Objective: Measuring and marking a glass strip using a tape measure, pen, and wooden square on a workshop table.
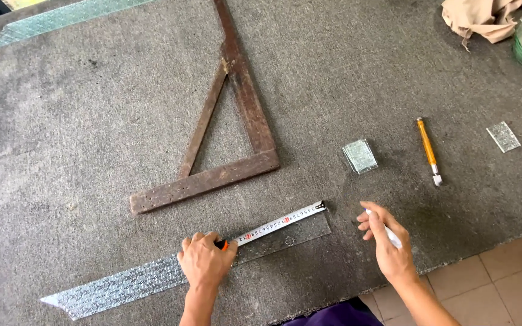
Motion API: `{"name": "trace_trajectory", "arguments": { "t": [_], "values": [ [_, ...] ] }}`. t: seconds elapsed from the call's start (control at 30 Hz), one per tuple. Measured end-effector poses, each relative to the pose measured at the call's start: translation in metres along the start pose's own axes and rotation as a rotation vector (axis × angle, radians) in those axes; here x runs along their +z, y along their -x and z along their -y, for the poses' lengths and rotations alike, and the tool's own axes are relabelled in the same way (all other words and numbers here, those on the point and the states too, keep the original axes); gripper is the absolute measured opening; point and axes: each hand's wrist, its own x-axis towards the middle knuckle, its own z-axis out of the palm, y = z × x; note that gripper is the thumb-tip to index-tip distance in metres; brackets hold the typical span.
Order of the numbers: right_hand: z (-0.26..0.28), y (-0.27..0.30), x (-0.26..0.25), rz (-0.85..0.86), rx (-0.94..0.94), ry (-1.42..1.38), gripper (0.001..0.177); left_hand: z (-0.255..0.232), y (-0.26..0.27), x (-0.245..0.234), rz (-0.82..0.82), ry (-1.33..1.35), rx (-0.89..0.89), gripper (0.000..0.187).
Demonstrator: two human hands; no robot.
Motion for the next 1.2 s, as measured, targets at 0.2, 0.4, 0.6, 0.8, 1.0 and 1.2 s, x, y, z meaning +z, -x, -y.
{"name": "trace_trajectory", "arguments": {
  "t": [0.2, 0.4, 0.6, 0.8, 1.0, 1.2],
  "values": [
    [0.001, 0.010, 0.009, 0.047, -0.060, -0.118, 0.036, 0.007, -0.006, 0.001, -0.017, -0.029, 0.058, 0.058],
    [-0.006, 0.003, 0.039, 0.188, -0.096, -0.005, 0.022, -0.004, 0.001, -0.002, -0.051, -0.003, 0.031, 0.062],
    [-0.013, -0.008, 0.064, 0.170, -0.299, 0.150, 0.009, -0.004, 0.001, 0.009, -0.118, 0.028, 0.031, 0.061],
    [-0.021, -0.011, 0.077, 0.113, -0.465, 0.201, 0.007, -0.009, 0.002, 0.000, -0.030, 0.035, -0.018, 0.058],
    [-0.022, -0.012, 0.079, 0.105, -0.454, 0.210, 0.008, -0.014, 0.002, -0.008, 0.007, 0.057, -0.061, 0.056],
    [-0.025, -0.014, 0.079, 0.110, -0.477, 0.224, 0.007, -0.013, 0.000, -0.006, -0.006, 0.068, -0.053, 0.054]
  ]
}}
